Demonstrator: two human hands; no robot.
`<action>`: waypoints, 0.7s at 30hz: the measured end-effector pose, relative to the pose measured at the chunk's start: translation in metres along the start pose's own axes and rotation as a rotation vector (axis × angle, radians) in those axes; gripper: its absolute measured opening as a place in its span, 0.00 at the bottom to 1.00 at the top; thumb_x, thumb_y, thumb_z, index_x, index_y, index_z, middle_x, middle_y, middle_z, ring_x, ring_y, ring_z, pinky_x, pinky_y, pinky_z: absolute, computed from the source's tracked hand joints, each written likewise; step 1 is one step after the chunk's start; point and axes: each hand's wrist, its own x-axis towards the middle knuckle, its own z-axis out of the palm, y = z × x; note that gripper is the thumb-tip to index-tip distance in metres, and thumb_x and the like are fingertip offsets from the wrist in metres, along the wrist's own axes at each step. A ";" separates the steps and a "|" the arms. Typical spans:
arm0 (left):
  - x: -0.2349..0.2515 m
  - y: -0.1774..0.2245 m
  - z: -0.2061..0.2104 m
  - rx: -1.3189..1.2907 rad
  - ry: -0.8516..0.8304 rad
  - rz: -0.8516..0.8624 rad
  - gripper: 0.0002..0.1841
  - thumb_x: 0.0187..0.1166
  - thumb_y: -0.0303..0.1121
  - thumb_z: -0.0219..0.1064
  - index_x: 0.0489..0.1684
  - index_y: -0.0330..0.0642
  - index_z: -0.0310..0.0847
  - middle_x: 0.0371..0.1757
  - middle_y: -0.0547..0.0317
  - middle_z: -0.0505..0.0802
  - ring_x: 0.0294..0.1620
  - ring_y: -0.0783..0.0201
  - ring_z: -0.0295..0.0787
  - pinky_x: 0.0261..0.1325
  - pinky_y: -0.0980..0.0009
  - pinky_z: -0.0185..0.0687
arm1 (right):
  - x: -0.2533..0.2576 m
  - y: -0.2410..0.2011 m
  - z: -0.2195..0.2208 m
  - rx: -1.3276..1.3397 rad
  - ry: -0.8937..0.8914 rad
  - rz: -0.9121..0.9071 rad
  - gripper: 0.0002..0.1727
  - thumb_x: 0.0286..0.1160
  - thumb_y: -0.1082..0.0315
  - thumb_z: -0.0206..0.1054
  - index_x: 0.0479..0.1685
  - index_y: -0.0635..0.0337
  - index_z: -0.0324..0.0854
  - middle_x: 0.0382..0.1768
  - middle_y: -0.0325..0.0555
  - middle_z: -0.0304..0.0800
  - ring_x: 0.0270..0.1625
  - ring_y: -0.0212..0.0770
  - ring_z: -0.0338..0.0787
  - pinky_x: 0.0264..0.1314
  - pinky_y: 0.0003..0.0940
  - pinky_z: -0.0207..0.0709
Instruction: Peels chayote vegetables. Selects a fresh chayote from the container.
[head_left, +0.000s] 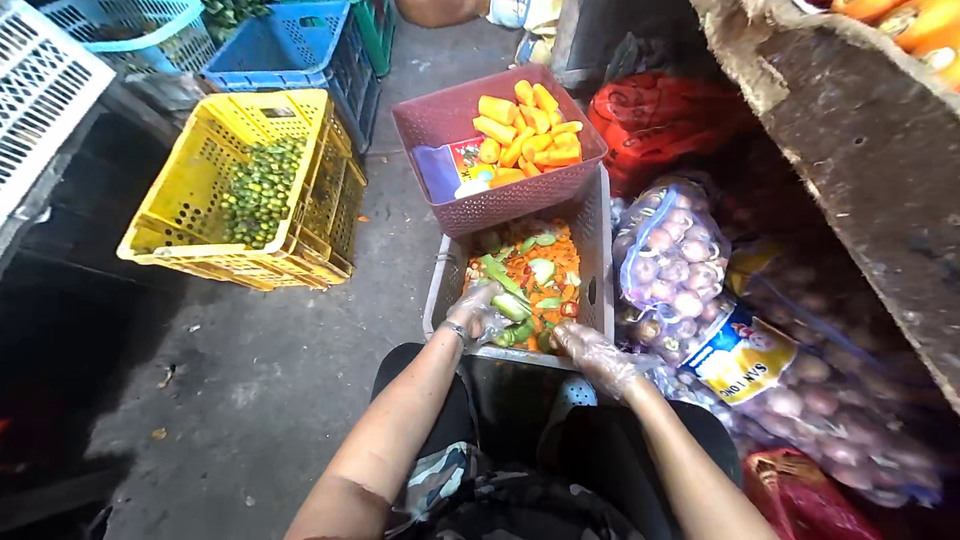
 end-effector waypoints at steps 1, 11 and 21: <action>-0.001 -0.002 0.001 0.011 -0.015 -0.003 0.20 0.87 0.36 0.57 0.75 0.42 0.68 0.53 0.45 0.85 0.46 0.54 0.85 0.46 0.57 0.85 | 0.004 0.001 0.002 0.034 0.009 0.041 0.29 0.97 0.53 0.40 0.66 0.66 0.80 0.63 0.62 0.85 0.69 0.53 0.83 0.75 0.55 0.71; -0.026 -0.006 -0.005 0.212 -0.192 0.158 0.39 0.81 0.25 0.61 0.90 0.60 0.44 0.56 0.49 0.85 0.42 0.61 0.86 0.41 0.63 0.86 | -0.008 0.007 -0.002 0.191 0.280 0.137 0.28 0.98 0.55 0.40 0.77 0.64 0.74 0.72 0.63 0.81 0.77 0.54 0.79 0.82 0.54 0.67; -0.042 -0.027 -0.007 -0.140 -0.155 0.311 0.31 0.92 0.60 0.36 0.82 0.56 0.69 0.67 0.58 0.88 0.65 0.62 0.85 0.65 0.58 0.83 | -0.045 0.012 0.035 -0.411 0.453 -0.332 0.32 0.91 0.43 0.46 0.51 0.61 0.88 0.38 0.56 0.95 0.41 0.58 0.96 0.40 0.59 0.86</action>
